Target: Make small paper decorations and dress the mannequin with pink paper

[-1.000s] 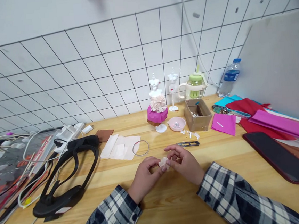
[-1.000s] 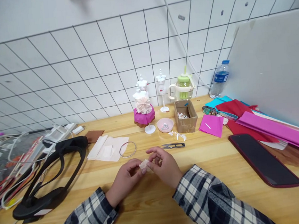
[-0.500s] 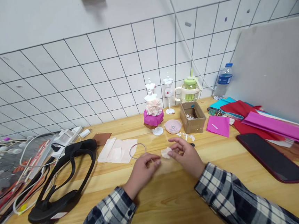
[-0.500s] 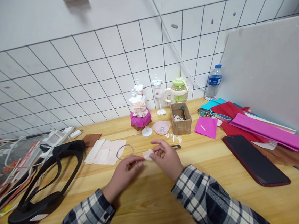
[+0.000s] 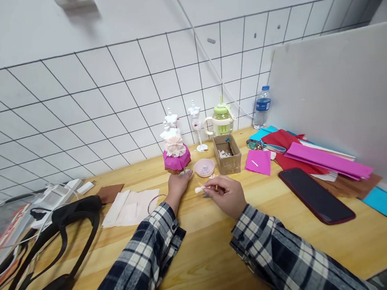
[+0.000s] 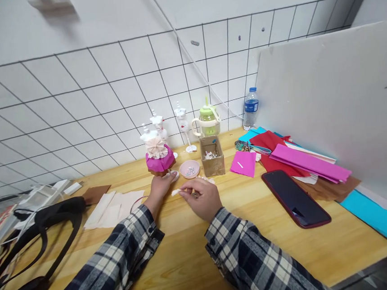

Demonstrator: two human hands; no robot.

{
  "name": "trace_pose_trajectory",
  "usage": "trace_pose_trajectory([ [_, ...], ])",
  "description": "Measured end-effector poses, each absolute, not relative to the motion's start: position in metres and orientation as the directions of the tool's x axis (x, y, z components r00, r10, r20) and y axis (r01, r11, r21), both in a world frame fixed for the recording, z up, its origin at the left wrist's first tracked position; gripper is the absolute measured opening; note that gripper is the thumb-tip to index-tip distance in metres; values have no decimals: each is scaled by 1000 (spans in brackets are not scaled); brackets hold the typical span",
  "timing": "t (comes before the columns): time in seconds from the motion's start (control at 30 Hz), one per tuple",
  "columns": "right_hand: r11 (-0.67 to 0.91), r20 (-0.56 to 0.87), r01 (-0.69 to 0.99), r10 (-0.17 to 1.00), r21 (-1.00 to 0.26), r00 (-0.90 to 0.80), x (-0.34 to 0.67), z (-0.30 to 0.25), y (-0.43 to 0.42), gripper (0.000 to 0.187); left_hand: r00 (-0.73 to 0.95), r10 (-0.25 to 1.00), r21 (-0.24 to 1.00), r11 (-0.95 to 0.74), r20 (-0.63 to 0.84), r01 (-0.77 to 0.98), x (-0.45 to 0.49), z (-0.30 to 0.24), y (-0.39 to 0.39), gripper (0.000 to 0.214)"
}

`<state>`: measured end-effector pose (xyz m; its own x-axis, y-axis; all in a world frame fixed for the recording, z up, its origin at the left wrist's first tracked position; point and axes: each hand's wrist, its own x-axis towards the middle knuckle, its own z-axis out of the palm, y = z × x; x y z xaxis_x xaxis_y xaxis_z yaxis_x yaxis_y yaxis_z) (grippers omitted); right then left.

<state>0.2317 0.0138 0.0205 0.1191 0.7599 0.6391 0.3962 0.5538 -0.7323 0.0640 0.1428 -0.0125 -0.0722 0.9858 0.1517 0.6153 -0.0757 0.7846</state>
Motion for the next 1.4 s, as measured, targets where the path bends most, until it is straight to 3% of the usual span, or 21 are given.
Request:
trace_pose_trajectory([
  [0.1, 663, 762, 461, 646, -590, 46, 230, 24, 8, 11, -104, 978, 781, -77, 179, 620, 64, -16, 145, 40],
  [0.2, 671, 796, 512, 605, -536, 41, 233, 25, 7, 11, -129, 975, 779, -61, 179, 624, 58, -17, 137, 42],
  [0.3, 654, 694, 498, 707, -570, -134, 239, 23, 11, 8, -112, 979, 775, -64, 173, 629, 46, -14, 121, 39],
  [0.43, 564, 397, 551, 825, -615, -402, 239, 15, 12, 7, -95, 981, 775, -71, 167, 628, 26, -5, 96, 41],
  [0.6, 471, 135, 682, 864, -560, -485, 222, 2, 4, 16, -84, 979, 831, -110, 185, 545, 7, 5, 66, 41],
  [0.77, 435, 73, 733, 880, -523, -470, 208, 1, -4, 28, -31, 991, 901, -103, 128, 421, -2, 5, 37, 45],
  [0.9, 453, 68, 708, 863, -542, -500, 202, 2, -11, 19, 16, 993, 913, -114, 117, 392, -2, 1, 23, 46],
  [1.07, 478, 90, 589, 819, -652, -567, 199, -1, -12, 10, 70, 982, 911, -188, 175, 367, 4, 1, 19, 36],
  [1.17, 366, 107, 487, 871, -793, -480, 204, -1, -7, 7, 69, 985, 925, -171, 157, 338, 6, 0, 18, 34],
  [1.27, 150, 103, 214, 971, -965, -216, 212, 9, 1, 18, 79, 988, 933, -152, 134, 327, 8, -4, 18, 33],
  [1.33, 82, 82, 1, 995, -997, -55, 216, 24, 7, 29, 113, 989, 945, -122, 91, 304, 10, -6, 17, 33],
  [1.4, 126, 121, -94, 991, -988, 57, 216, 44, 13, 35, 161, 985, 954, -103, 59, 281, 13, -7, 15, 32],
])
